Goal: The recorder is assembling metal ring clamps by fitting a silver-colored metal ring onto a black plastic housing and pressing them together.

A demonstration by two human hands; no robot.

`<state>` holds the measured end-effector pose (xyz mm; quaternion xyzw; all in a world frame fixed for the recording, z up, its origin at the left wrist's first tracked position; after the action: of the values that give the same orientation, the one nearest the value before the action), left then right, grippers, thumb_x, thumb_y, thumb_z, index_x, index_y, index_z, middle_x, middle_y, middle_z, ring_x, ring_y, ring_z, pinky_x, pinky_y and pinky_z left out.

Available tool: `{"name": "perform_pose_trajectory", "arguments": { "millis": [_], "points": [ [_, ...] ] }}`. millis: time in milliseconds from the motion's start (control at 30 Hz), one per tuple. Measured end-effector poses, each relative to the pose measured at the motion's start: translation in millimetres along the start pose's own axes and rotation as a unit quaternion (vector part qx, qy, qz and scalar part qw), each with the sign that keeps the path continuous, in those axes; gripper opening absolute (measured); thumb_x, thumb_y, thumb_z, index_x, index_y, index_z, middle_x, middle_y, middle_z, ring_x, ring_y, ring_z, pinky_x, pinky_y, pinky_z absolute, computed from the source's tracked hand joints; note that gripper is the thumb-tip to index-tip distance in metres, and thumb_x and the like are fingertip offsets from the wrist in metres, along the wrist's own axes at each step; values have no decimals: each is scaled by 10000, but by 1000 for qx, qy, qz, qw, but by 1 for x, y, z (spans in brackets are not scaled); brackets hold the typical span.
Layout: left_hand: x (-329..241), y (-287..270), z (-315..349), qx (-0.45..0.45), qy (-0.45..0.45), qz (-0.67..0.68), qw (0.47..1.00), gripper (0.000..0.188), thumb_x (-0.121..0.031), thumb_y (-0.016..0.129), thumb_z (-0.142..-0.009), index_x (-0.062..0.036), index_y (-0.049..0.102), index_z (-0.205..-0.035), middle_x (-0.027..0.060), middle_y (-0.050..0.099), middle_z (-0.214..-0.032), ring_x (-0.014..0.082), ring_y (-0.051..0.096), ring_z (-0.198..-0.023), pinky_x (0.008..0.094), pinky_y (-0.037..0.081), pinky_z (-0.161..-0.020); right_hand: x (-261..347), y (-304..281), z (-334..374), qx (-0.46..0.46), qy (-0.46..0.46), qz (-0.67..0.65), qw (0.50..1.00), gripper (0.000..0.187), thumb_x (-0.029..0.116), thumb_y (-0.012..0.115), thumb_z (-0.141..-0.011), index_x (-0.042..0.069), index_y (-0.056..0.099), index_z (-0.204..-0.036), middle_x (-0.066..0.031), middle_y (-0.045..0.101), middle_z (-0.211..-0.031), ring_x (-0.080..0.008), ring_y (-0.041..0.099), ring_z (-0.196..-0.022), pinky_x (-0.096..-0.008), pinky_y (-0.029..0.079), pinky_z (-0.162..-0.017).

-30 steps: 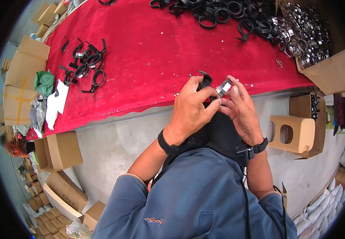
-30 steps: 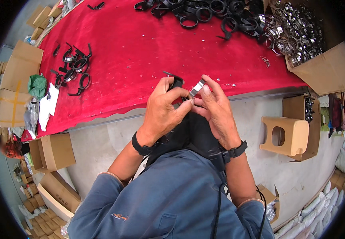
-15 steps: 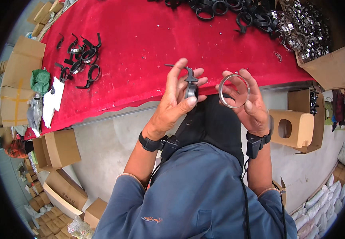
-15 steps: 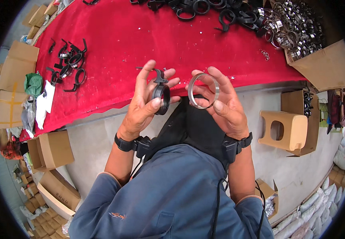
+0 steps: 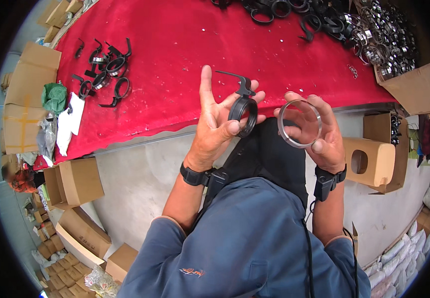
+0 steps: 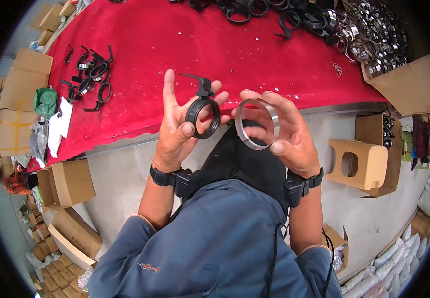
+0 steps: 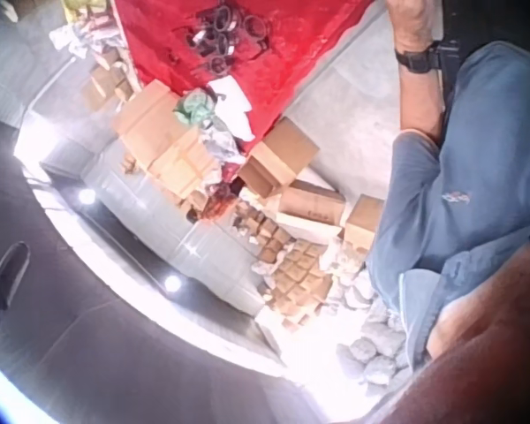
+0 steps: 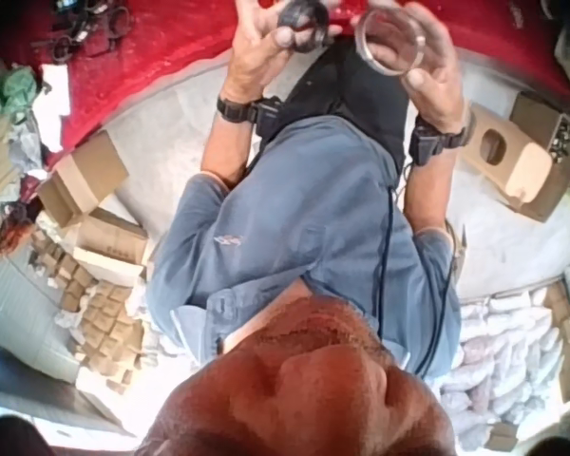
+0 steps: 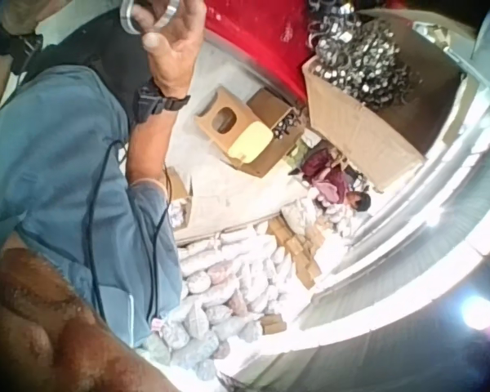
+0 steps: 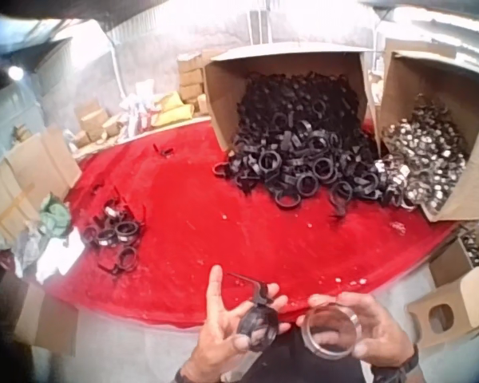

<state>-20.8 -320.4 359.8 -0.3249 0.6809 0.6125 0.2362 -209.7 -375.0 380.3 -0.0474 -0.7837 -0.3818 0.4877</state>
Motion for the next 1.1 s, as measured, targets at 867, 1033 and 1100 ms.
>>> {"name": "perform_pose_trajectory", "arguments": {
  "millis": [867, 1033, 1100],
  "points": [
    [47, 16, 22, 72, -191, 125, 971, 806, -370, 807, -957, 65, 462, -1541, 230, 588, -1499, 361, 621, -1397, 479, 567, -1116, 3, -9, -5, -152, -11, 81, 985, 730, 270, 792, -981, -16, 459, -1565, -231, 488, -1598, -359, 480, -1510, -528, 429, -1245],
    [49, 14, 21, 56, -184, 133, 972, 751, -371, 771, -1005, 59, 472, -1543, 194, 618, -1456, 304, 640, -1367, 454, 581, -1102, -2, -2, -6, -123, 21, 140, 982, 794, 304, 813, -967, -59, 452, -1574, -224, 520, -1579, -326, 536, -1458, -515, 416, -1246],
    [48, 11, 20, 0, -192, 47, 980, 886, -495, 791, -946, 97, 485, -1530, 34, 599, -947, 285, 680, -1257, 476, 587, -1090, -1, -1, -5, -108, 33, 154, 982, 800, 306, 821, -967, -57, 447, -1574, -227, 524, -1576, -332, 546, -1451, -511, 427, -1238]
  ]
}}
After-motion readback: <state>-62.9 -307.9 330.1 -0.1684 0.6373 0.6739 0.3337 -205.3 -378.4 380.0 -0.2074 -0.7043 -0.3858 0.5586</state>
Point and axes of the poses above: each hand's wrist, its own z-axis away from the middle knuckle, its own y-axis out of the palm, x = y × z, the point moved 9 cm from there along -z, towards the middle knuckle
